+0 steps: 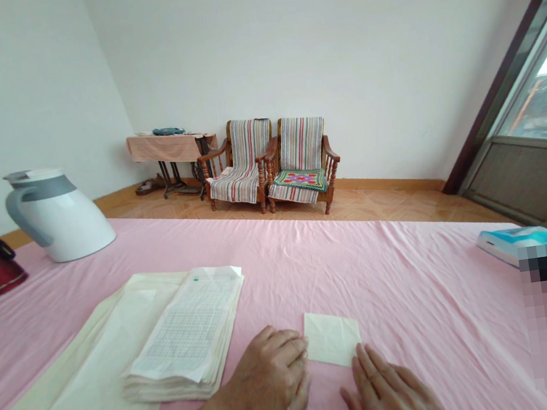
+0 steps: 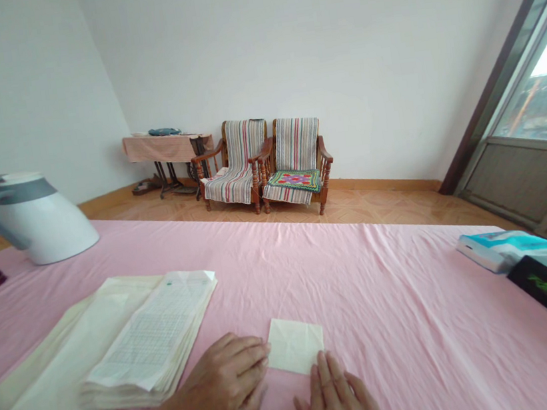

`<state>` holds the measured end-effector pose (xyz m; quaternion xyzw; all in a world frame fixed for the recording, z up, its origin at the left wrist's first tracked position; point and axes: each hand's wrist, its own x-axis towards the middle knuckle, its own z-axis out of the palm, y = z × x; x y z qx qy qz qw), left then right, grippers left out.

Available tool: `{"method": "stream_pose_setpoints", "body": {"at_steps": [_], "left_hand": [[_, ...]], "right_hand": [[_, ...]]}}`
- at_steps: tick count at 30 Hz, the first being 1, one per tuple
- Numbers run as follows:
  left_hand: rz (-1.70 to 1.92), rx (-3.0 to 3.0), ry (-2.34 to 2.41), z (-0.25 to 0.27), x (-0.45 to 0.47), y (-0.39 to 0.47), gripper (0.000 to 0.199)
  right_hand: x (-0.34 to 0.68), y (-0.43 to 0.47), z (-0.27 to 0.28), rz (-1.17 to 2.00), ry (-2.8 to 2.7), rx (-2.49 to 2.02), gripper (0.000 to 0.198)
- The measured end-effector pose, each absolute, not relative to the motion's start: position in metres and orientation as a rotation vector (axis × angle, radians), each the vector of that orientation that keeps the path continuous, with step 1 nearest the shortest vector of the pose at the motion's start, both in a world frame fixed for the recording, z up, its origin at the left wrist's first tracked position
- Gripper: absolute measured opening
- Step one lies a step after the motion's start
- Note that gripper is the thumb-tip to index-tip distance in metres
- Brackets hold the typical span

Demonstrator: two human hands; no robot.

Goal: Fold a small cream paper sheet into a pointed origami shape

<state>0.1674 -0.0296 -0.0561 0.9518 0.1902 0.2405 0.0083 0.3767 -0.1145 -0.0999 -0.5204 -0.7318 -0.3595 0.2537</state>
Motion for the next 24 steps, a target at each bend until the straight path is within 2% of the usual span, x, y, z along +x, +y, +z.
{"method": "stream_pose_setpoints", "body": {"at_steps": [5, 9, 16, 24], "left_hand": [[0.736, 2.939, 0.604, -0.053, 0.169, -0.029, 0.014], [0.709, 2.919, 0.608, -0.049, 0.171, -0.030, 0.015], [0.746, 2.873, 0.596, -0.047, 0.172, -0.031, 0.017], [0.770, 2.796, 0.594, -0.051, 0.173, -0.028, 0.018]], "right_hand": [[0.389, -0.118, -0.095, -1.060, -2.106, -1.500, 0.037], [0.387, -0.111, -0.079, -1.003, -2.085, -1.428, 0.030], [0.365, -0.095, -0.072, -0.693, -2.377, -1.217, 0.048], [0.375, -0.099, -0.086, -0.740, -2.244, -1.506, 0.044]]}}
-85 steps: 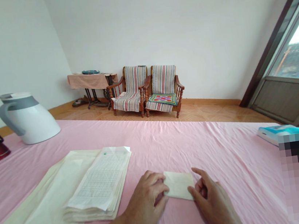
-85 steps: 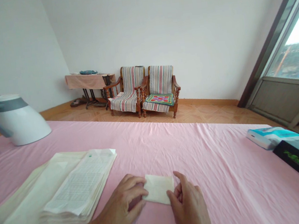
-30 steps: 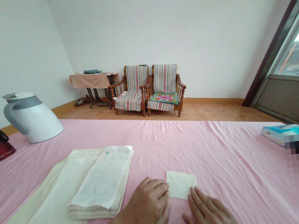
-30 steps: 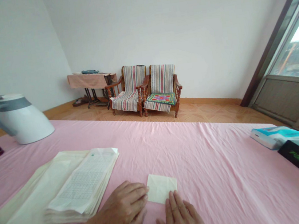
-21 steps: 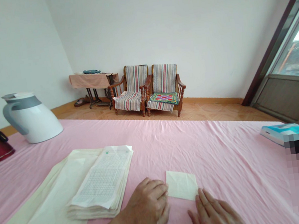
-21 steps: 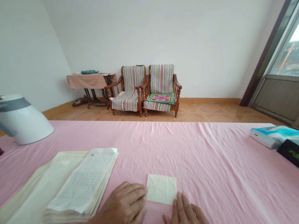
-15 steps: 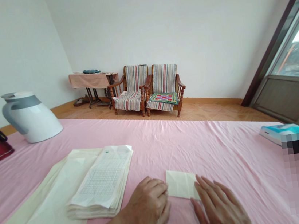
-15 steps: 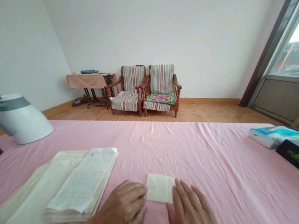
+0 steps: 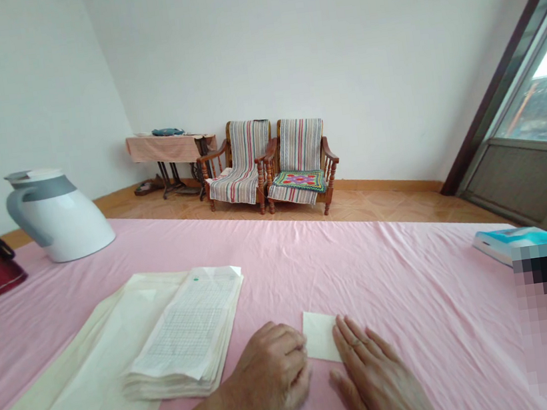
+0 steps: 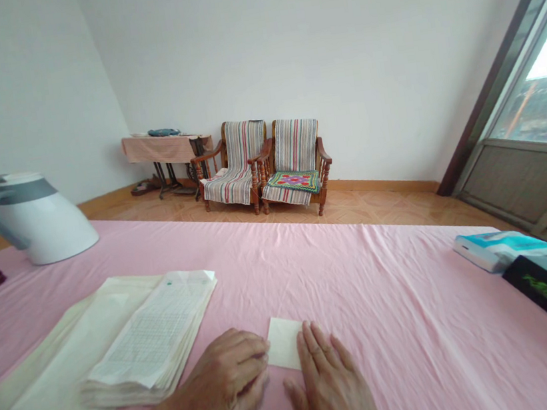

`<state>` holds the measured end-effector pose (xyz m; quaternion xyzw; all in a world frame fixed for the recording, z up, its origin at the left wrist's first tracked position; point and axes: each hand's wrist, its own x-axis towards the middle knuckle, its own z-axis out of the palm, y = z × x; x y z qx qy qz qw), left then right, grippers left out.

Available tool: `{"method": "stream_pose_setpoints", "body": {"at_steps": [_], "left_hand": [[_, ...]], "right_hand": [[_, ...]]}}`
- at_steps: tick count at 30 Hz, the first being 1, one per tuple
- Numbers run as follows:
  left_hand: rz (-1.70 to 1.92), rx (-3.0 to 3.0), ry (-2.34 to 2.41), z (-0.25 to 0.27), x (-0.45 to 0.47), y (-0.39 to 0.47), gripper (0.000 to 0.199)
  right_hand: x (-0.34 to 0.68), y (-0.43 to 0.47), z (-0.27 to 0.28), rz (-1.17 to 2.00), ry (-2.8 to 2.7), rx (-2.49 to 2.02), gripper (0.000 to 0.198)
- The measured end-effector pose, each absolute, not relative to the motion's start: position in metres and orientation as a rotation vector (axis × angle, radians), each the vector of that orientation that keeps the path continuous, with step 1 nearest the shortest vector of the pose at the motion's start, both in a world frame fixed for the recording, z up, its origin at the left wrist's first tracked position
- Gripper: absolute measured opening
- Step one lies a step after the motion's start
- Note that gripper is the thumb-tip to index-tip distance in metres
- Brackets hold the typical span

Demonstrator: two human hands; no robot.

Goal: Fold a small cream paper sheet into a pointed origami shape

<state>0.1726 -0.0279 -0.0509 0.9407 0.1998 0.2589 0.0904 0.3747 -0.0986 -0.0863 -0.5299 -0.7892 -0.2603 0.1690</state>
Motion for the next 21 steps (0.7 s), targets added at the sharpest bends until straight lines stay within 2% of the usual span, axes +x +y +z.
{"method": "stream_pose_setpoints", "body": {"at_steps": [9, 12, 17, 21], "left_hand": [[0.770, 2.412, 0.931, -0.043, 0.175, -0.027, 0.011], [0.712, 2.344, 1.014, -0.038, 0.176, -0.026, 0.015], [0.736, 2.303, 0.949, -0.038, 0.176, -0.024, 0.019], [0.860, 2.333, 0.803, -0.039, 0.175, -0.026, 0.015]], "right_hand": [[0.390, -0.098, -0.099, -0.657, -1.978, -1.629, 0.041], [0.393, -0.099, -0.105, -0.631, -1.901, -1.589, 0.047], [0.388, -0.101, -0.102, -0.611, -1.842, -1.521, 0.054], [0.386, -0.101, -0.086, -0.487, -1.912, -1.481, 0.051]]}}
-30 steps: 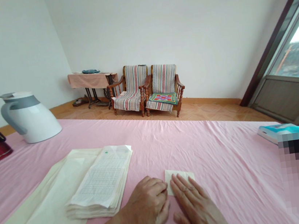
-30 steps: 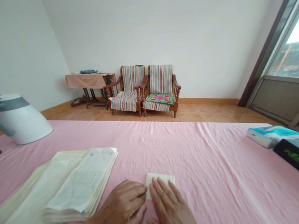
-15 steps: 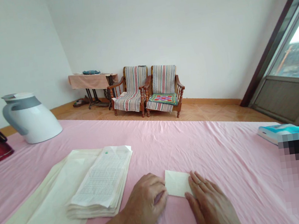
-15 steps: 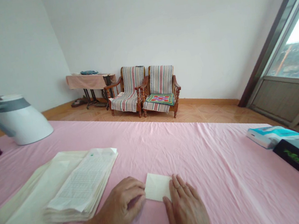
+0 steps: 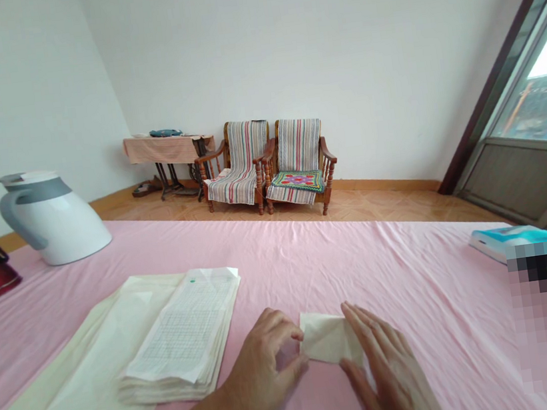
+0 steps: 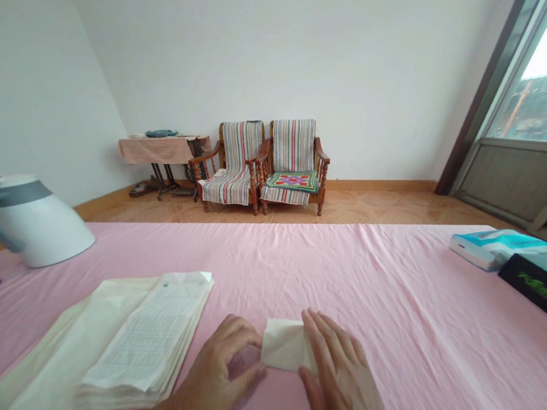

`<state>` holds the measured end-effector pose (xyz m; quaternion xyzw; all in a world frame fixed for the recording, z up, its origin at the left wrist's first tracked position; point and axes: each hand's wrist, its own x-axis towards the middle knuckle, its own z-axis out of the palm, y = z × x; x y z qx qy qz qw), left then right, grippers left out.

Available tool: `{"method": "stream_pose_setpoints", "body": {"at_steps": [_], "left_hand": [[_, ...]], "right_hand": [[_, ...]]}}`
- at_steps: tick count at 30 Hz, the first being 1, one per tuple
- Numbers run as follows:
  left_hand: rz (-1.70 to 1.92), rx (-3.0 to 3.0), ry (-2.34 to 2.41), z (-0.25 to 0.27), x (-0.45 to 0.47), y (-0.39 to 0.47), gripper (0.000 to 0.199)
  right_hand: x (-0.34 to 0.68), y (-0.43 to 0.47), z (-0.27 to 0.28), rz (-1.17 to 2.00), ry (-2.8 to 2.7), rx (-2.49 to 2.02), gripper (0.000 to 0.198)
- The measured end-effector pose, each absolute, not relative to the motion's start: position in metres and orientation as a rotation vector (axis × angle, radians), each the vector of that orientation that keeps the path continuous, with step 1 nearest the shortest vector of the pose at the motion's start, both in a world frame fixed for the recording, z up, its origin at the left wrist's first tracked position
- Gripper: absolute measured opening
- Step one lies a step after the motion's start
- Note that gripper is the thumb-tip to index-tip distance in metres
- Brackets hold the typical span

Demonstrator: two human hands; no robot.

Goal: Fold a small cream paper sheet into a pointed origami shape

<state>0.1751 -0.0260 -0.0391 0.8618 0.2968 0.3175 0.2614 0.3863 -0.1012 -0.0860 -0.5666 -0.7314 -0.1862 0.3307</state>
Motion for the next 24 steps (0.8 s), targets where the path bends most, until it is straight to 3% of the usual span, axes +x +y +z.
{"method": "stream_pose_setpoints", "body": {"at_steps": [3, 7, 13, 20, 24], "left_hand": [[0.886, 2.415, 0.669, -0.039, 0.176, -0.029, 0.004], [0.825, 2.544, 0.604, -0.037, 0.177, -0.032, 0.011], [0.811, 2.670, 0.599, -0.037, 0.176, -0.032, 0.014], [0.754, 2.907, 0.498, -0.037, 0.177, -0.037, 0.018], [0.647, 2.963, 0.481, -0.038, 0.177, -0.038, 0.015]], "right_hand": [[0.386, -0.102, -0.075, -0.474, -1.950, -1.411, 0.038], [0.385, -0.104, -0.066, -0.343, -1.955, -1.269, 0.021], [0.391, -0.101, -0.064, -0.212, -1.952, -1.087, 0.019], [0.396, -0.096, -0.075, -0.314, -1.980, -1.318, 0.031], [0.391, -0.103, -0.067, -0.277, -2.073, -1.347, 0.025]]}}
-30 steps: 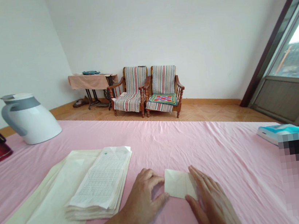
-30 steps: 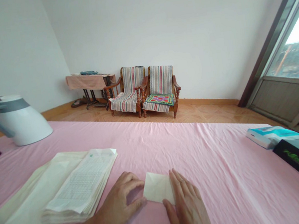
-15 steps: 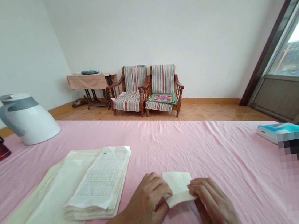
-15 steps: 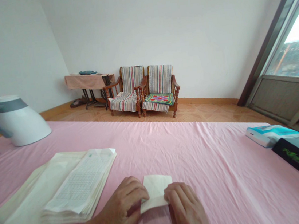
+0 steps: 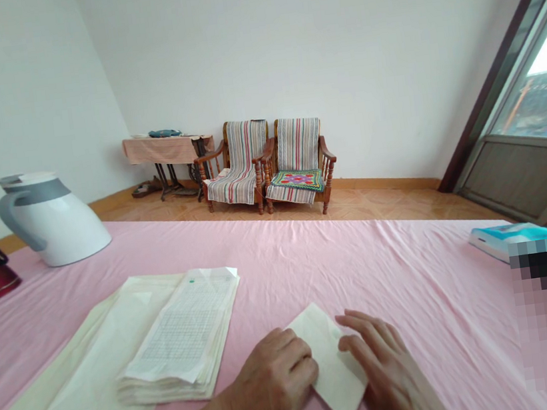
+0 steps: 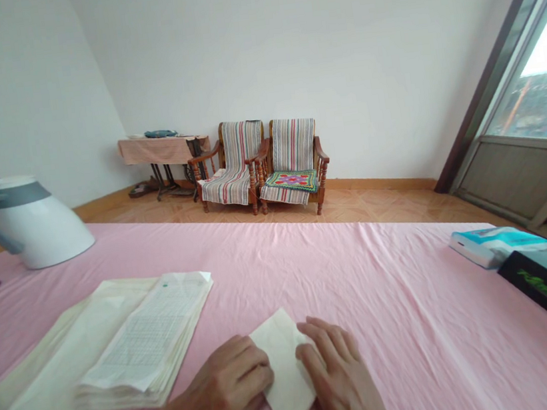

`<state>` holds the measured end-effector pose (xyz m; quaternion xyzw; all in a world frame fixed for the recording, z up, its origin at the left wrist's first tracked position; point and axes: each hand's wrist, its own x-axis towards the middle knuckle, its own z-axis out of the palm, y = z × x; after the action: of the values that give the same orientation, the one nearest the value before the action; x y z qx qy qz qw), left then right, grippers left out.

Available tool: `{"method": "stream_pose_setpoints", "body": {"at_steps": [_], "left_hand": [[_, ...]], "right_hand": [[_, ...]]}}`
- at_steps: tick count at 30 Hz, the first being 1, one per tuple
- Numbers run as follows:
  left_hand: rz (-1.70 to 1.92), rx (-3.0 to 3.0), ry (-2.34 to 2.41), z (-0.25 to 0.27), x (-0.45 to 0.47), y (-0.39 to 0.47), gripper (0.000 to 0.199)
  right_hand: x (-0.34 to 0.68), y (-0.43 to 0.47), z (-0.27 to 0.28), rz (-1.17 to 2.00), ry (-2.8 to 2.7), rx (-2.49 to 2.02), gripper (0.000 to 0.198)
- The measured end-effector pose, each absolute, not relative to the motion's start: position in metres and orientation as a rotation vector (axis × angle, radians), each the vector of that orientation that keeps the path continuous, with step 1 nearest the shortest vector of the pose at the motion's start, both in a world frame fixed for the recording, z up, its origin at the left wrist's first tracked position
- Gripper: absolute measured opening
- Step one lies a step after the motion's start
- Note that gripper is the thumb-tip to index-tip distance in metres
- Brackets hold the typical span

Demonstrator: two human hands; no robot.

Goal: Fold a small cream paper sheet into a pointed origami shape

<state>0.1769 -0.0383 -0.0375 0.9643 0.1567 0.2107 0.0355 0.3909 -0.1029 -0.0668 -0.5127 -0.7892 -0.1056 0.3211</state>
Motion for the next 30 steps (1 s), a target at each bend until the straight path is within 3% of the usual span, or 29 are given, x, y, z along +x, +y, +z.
{"method": "stream_pose_setpoints", "body": {"at_steps": [4, 11, 16, 30], "left_hand": [[0.610, 2.929, 0.461, -0.038, 0.178, -0.040, 0.013], [0.610, 2.877, 0.422, -0.040, 0.181, -0.043, 0.017], [0.623, 2.857, 0.410, -0.039, 0.183, -0.046, 0.006], [0.601, 2.825, 0.398, -0.039, 0.185, -0.047, 0.008]], "right_hand": [[0.391, -0.108, -0.055, -0.210, -2.159, -1.272, 0.013], [0.413, -0.104, -0.052, -0.262, -2.236, -1.277, 0.017], [0.422, -0.103, -0.057, -0.266, -2.225, -1.410, 0.020], [0.426, -0.102, -0.062, 0.046, -2.125, -1.388, 0.027]]}}
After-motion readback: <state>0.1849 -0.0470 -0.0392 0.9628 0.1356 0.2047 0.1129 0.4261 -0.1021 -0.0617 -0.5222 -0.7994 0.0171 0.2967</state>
